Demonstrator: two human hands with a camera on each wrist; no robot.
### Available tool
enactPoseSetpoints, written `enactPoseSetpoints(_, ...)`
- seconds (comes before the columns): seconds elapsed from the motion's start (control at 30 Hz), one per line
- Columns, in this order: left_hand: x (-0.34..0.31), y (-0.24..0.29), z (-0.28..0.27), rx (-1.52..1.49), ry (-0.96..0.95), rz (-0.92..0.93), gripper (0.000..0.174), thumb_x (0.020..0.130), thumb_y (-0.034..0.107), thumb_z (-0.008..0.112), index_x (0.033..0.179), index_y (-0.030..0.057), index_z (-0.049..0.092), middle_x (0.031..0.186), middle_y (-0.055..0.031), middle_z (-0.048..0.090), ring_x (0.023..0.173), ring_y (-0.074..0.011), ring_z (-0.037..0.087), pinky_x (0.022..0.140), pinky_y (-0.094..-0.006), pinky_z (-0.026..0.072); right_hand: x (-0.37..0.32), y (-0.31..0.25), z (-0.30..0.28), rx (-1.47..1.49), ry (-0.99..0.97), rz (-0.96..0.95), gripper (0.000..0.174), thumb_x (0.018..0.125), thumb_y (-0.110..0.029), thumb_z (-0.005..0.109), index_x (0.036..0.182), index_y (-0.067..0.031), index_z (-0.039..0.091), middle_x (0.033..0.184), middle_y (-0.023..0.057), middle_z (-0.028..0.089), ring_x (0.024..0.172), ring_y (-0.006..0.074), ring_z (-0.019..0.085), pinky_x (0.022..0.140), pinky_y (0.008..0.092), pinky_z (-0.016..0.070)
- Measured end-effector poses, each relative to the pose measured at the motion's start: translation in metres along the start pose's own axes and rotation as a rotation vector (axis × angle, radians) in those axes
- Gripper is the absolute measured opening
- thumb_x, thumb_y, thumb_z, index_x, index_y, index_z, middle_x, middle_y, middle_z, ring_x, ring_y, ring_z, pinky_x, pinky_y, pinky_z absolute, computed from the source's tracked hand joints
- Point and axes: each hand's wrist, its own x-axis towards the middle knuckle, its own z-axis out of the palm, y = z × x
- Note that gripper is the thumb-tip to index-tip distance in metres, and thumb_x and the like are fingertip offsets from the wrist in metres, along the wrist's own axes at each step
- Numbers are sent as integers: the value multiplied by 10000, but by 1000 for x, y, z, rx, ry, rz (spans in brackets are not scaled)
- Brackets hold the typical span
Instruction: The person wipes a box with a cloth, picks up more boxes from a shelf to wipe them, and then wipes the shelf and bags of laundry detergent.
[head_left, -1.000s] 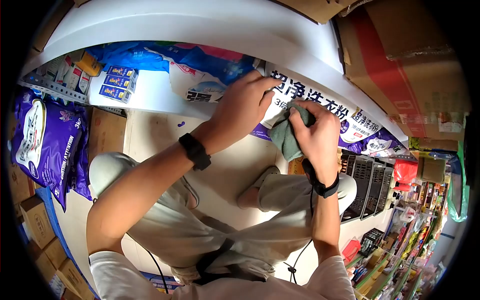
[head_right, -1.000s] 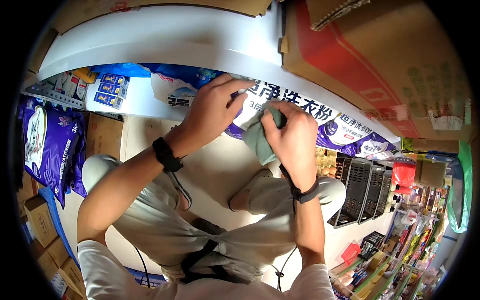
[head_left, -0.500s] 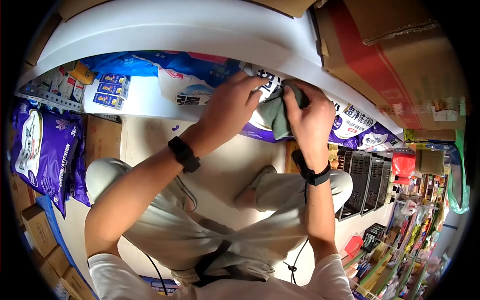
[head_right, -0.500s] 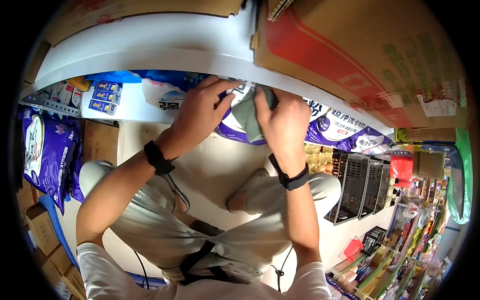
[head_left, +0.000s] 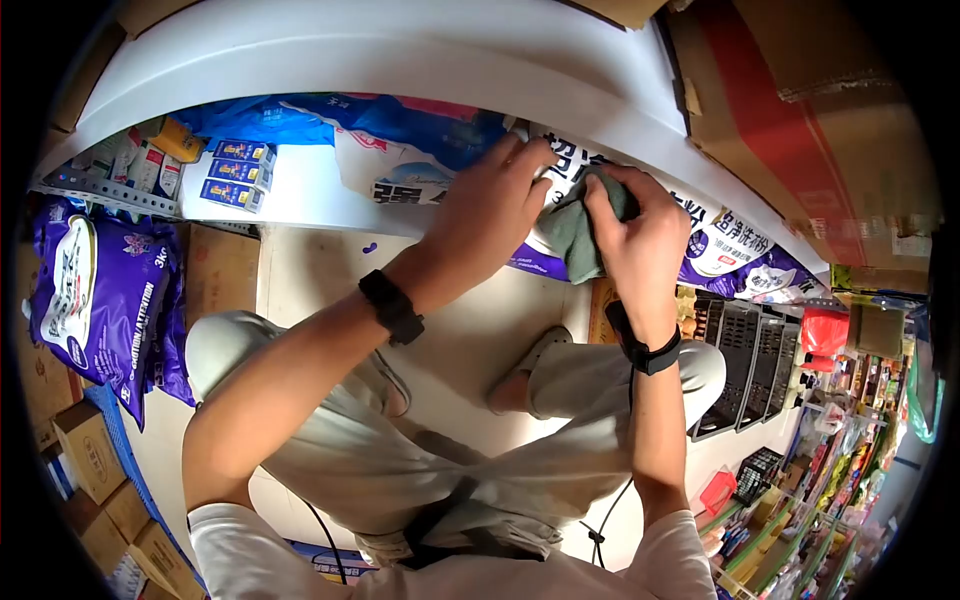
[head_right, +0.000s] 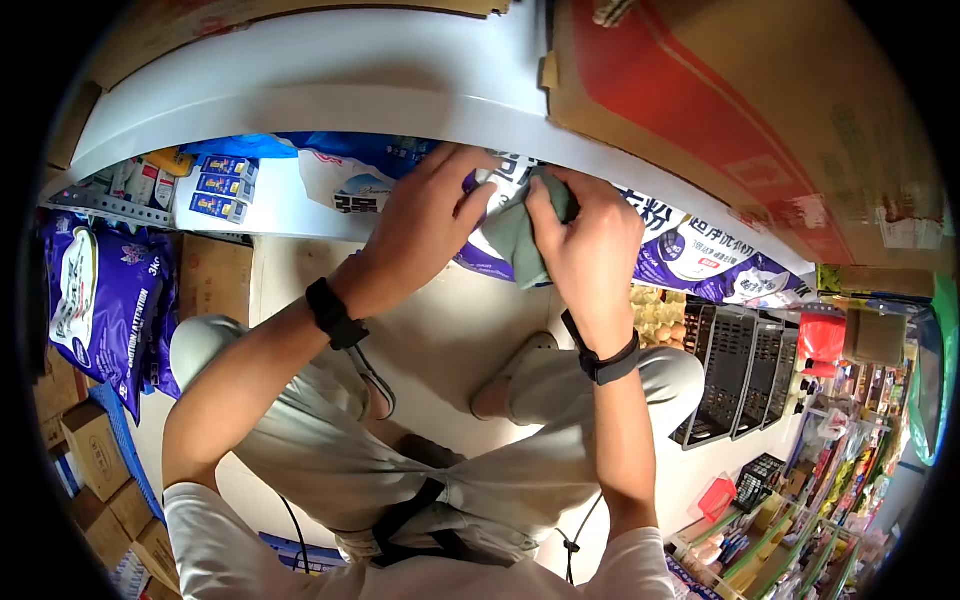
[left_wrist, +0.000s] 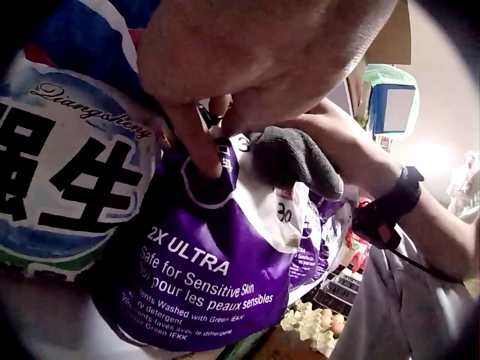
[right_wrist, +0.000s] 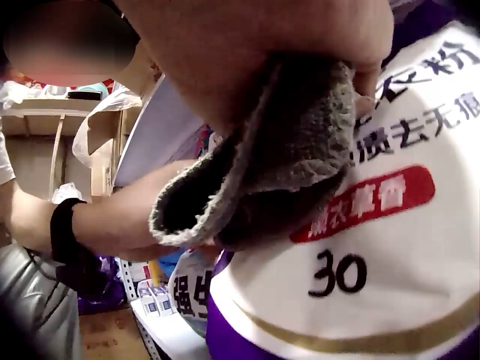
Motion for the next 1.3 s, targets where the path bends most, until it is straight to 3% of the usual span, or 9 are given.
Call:
enactPoseSetpoints(0.2,-16,7,0,68,-22,33,384,961,50,767,1327,14,656,1215,-184,647,971,-391,699,804,-443,593,1,3,-19,102,-28,182,319,943,-174,847,1115,84,769,970,156,820,884,191,756,866,330,579)
enactPoseSetpoints(0.3,-29,8,3,353,-134,102,588,909,41,737,1471,-61,598,1263,-176,621,1032,-345,708,833,-402,625,11,-4,-7,295,28,79,267,910,-168,838,1074,30,772,896,195,780,790,341,749,790,407,587)
enactPoseSetpoints(0.47,-34,1,7,788,-248,359,653,863,93,687,1448,-180,591,1435,-197,588,1150,-302,678,948,-354,629,26,-9,1,260,-159,152,318,910,-214,825,1106,30,770,964,200,803,878,326,765,832,399,581)
enactPoseSetpoints(0.57,-37,4,7,805,-127,318,583,870,124,669,1379,-160,660,1485,-203,595,1165,-291,660,983,-323,599,30,-9,0,232,-133,140,309,922,-211,820,1106,33,772,991,208,810,897,326,777,829,392,584)
enactPoseSetpoints(0.8,-32,-3,-4,726,-243,406,207,813,192,720,820,2,802,1462,-297,664,1044,-288,712,969,-420,584,36,-24,3,213,-130,122,345,943,-220,821,1133,62,765,1003,204,818,912,277,782,830,385,584)
enactPoseSetpoints(0.9,-31,-5,-3,663,-260,375,206,816,204,729,802,18,816,1403,-318,691,977,-325,752,938,-423,593,39,-21,10,210,-141,106,383,935,-229,836,1166,64,754,1048,208,809,951,285,770,877,388,579)
enactPoseSetpoints(0.97,-34,-7,-4,602,-306,333,220,850,197,726,819,-3,812,1390,-340,683,960,-358,766,906,-432,603,40,-24,10,184,-184,137,437,939,-247,858,1202,78,732,1110,190,797,1016,245,740,968,376,561)
enactPoseSetpoints(1.13,-42,-21,-13,519,-344,305,254,874,185,721,991,-31,785,1376,-302,683,975,-360,759,873,-446,608,43,-11,37,-79,-211,-96,312,934,-266,820,1143,-35,806,1053,207,797,975,395,761,917,416,580)
enactPoseSetpoints(1.3,-48,-20,-12,508,-304,282,299,880,174,715,1119,-5,726,1262,-228,705,985,-354,749,881,-444,604,41,-17,24,-225,-151,-168,250,927,-217,800,1100,-36,811,1032,207,798,955,400,767,894,422,590)
